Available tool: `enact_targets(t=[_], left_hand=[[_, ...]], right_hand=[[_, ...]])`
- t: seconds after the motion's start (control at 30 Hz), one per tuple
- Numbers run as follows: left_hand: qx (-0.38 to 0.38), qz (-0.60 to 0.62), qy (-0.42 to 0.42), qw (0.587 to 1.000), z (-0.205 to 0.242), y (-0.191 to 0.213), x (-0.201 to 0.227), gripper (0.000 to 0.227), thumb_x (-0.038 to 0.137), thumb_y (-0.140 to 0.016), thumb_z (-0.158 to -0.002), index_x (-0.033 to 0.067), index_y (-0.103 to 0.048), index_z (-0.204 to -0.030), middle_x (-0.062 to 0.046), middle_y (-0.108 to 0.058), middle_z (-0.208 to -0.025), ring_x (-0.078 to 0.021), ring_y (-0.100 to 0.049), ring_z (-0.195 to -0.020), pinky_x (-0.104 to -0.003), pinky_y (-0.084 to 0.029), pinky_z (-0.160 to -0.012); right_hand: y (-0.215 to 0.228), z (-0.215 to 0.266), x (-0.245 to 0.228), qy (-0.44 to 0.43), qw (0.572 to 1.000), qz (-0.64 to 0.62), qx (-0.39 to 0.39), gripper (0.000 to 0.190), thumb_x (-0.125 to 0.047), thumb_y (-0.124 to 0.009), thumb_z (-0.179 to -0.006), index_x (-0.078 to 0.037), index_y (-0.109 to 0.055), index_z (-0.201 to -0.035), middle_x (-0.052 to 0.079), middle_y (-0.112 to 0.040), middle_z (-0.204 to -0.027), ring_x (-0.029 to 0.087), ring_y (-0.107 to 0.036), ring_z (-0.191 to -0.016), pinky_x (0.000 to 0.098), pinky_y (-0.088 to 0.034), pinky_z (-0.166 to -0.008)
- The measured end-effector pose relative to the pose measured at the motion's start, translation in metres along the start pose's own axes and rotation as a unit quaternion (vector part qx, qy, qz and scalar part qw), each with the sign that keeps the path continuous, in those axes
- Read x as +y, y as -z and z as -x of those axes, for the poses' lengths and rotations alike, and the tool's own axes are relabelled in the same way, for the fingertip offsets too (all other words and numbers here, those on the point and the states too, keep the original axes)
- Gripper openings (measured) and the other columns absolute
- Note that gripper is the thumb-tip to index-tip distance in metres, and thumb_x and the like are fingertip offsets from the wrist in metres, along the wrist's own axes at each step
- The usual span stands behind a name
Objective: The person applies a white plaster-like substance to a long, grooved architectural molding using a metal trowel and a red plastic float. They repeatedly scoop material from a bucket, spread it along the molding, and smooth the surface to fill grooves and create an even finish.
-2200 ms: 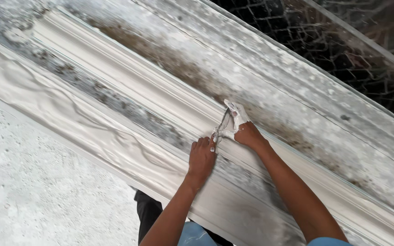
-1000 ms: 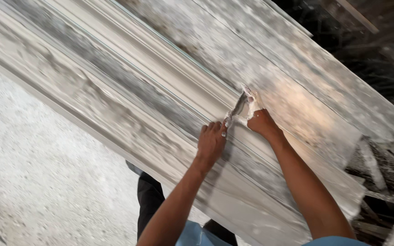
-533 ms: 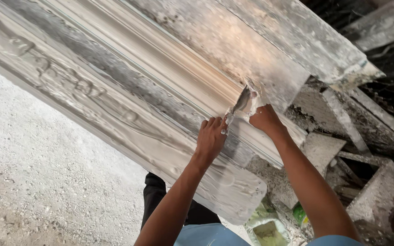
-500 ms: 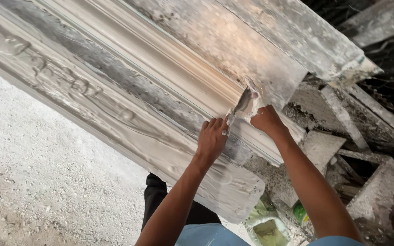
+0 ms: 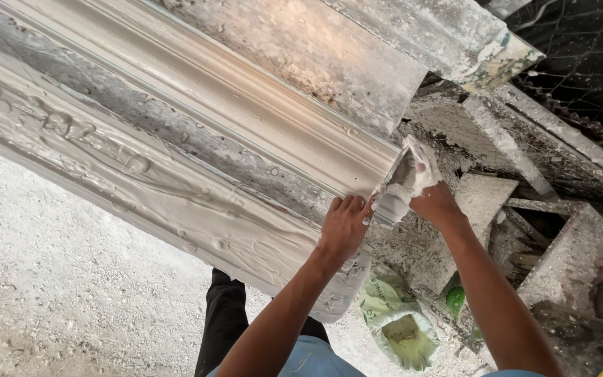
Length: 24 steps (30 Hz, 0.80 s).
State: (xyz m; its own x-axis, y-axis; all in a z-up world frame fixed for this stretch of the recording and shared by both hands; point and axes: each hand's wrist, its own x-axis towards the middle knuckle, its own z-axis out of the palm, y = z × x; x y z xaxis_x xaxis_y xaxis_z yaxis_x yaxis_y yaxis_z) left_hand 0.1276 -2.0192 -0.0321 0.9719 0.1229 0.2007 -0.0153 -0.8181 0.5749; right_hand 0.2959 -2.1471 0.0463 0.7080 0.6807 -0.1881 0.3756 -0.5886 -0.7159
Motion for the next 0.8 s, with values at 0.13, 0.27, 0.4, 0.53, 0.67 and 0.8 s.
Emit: enact_targets(t=[0.13,0.27,0.4,0.53,0.67,0.8], left_hand=[[-0.057,0.013,0.008,0.998,0.005,-0.021,0.013,0.033,0.004,-0.063,-0.091,0.0095,-0.066,-0.124,-0.010,-0.064,-0.108,-0.0244,-0.061,-0.107,-0.040,-0.048,-0.097],[-0.086,-0.009,-0.007,0.996,0.003,-0.038,0.027,0.037,0.005,-0.066,-0.088,0.0119,-0.066,-0.125,-0.011,-0.064,-0.110,-0.0239,-0.060,-0.106,-0.039,-0.048,-0.101],[-0.071,-0.029,-0.028,0.997,0.005,-0.047,0.042,0.038,0.008,-0.069,-0.095,0.0134,-0.065,-0.133,-0.011,-0.065,-0.110,-0.0228,-0.061,-0.106,-0.039,-0.051,-0.098],[-0.082,-0.046,-0.056,0.994,0.006,-0.049,0.053,0.044,0.012,-0.072,-0.089,0.0111,-0.065,-0.133,-0.015,-0.067,-0.108,-0.0263,-0.064,-0.102,-0.040,-0.054,-0.095],[-0.105,-0.091,-0.075,0.987,-0.001,-0.065,0.078,0.038,0.018,-0.072,-0.096,0.0078,-0.064,-0.132,-0.019,-0.069,-0.114,-0.0304,-0.067,-0.106,-0.042,-0.056,-0.091],[-0.147,-0.127,-0.083,0.977,-0.007,-0.084,0.112,0.037,0.020,-0.072,-0.089,0.0039,-0.068,-0.121,-0.019,-0.071,-0.109,-0.0304,-0.067,-0.110,-0.044,-0.057,-0.096]], right_hand=[[-0.022,0.014,0.071,0.095,0.985,0.122,0.076,0.064,-0.028,-0.066,-0.093,-0.002,-0.039,-0.146,0.021,-0.058,-0.127,0.031,-0.062,-0.117,0.0427,-0.059,-0.099],[-0.086,0.045,0.150,-0.192,0.976,0.041,0.096,0.057,-0.029,-0.061,-0.095,-0.002,-0.042,-0.141,0.023,-0.056,-0.124,0.031,-0.061,-0.114,0.0423,-0.061,-0.094],[-0.161,0.071,0.203,-0.314,0.934,-0.056,0.161,0.055,-0.030,-0.061,-0.095,-0.002,-0.043,-0.139,0.023,-0.057,-0.122,0.031,-0.061,-0.112,0.0420,-0.061,-0.092],[-0.189,0.084,0.226,-0.306,0.924,-0.091,0.212,0.053,-0.031,-0.060,-0.095,-0.002,-0.043,-0.137,0.022,-0.057,-0.121,0.030,-0.061,-0.111,0.0416,-0.060,-0.091],[-0.191,0.112,0.223,-0.315,0.914,-0.158,0.202,0.052,-0.032,-0.060,-0.095,-0.003,-0.044,-0.134,0.022,-0.058,-0.119,0.030,-0.061,-0.109,0.0413,-0.060,-0.090],[-0.178,0.149,0.200,-0.331,0.898,-0.227,0.180,0.050,-0.033,-0.059,-0.095,-0.003,-0.045,-0.132,0.022,-0.058,-0.117,0.030,-0.061,-0.107,0.0409,-0.060,-0.089]])
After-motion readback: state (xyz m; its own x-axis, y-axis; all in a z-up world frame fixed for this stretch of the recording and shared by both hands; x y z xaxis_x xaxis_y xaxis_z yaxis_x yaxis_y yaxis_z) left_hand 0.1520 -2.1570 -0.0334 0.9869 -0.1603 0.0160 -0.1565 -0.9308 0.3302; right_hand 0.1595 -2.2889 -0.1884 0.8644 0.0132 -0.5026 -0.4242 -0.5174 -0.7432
